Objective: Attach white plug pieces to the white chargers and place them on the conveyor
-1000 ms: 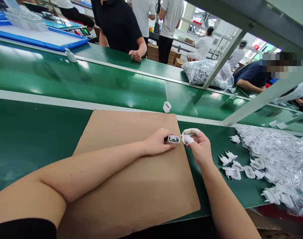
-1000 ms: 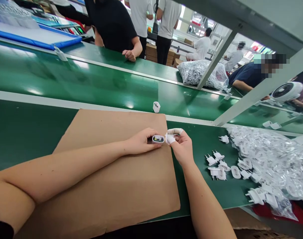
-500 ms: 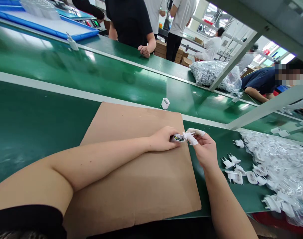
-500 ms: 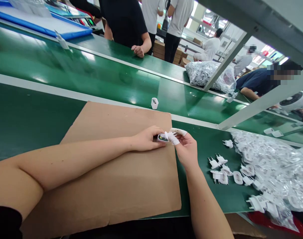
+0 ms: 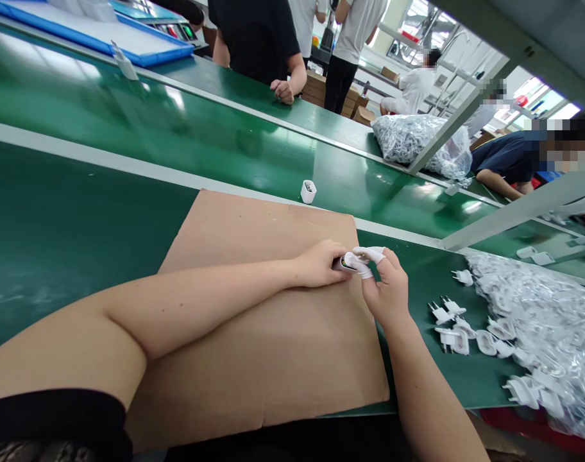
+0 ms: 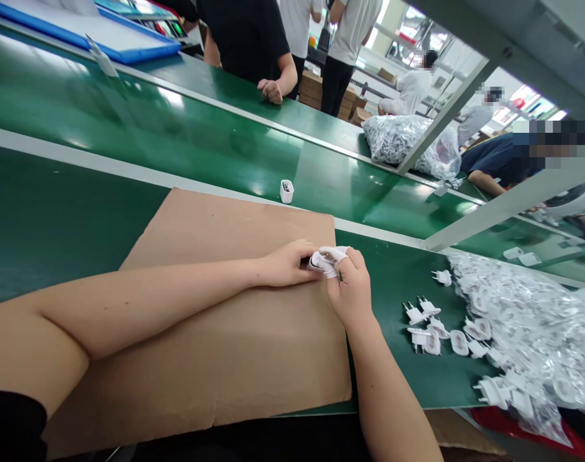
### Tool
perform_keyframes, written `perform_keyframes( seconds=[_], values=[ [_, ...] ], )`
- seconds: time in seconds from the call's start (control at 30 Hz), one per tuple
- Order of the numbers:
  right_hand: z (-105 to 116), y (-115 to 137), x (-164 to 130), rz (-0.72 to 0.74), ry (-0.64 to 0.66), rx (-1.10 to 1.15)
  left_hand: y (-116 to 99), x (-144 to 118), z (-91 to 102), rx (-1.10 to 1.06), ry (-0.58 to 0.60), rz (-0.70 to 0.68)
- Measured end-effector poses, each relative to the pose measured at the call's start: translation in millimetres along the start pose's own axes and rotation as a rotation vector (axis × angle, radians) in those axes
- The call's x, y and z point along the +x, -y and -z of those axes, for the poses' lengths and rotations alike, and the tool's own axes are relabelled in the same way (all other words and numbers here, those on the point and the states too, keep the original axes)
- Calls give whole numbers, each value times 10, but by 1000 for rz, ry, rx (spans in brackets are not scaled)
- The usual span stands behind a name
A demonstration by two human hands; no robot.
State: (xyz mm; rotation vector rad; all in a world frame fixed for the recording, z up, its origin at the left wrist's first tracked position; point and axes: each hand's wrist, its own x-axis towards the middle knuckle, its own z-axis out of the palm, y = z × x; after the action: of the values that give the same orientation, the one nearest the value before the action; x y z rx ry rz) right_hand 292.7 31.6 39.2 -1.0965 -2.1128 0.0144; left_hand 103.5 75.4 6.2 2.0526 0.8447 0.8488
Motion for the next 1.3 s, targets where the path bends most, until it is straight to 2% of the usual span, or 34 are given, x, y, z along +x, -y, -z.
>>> perform_keyframes(
  seconds=[0.2,0.33,0.53,0.6,0.7,0.8,0.93,1.0,1.03,1.1,1.2,1.23,1.3],
  values=[
    [10,-37,31,-12,92,-51,5,3,-10,-18,-26,-22],
    [-17,-29,49,13,82,-172,26,13,-8,-51,-9,-58],
    [-69,36,2,-52,17,-301,-26,9,-37,-137,0,-65],
    [-65,11,-2,-44,19,-318,-33,3,-52,-154,0,-38],
    [-38,-54,41,-13,108,-296,-1,6,-49,-185,9,59],
    [-27,-71,86,-59,173,-262,15,8,-35,-211,40,109],
    [-30,17,-2,-203,188,-192,-118,-51,-102,-126,3,94],
    [-8,21,-71,-293,216,-148,-160,-83,-135,-66,-2,141],
    [19,-8,-94,-345,199,-147,-142,-76,-129,-49,9,174],
    [130,-127,-115,-476,61,-223,-30,18,-56,20,-4,236],
    [411,-384,-158,-846,-173,-421,212,332,179,197,-129,277],
    [509,-474,-184,-1000,-201,-468,286,453,282,282,-177,285],
    [662,-643,-242,-1276,-173,-499,412,676,509,481,-248,336]
  ],
)
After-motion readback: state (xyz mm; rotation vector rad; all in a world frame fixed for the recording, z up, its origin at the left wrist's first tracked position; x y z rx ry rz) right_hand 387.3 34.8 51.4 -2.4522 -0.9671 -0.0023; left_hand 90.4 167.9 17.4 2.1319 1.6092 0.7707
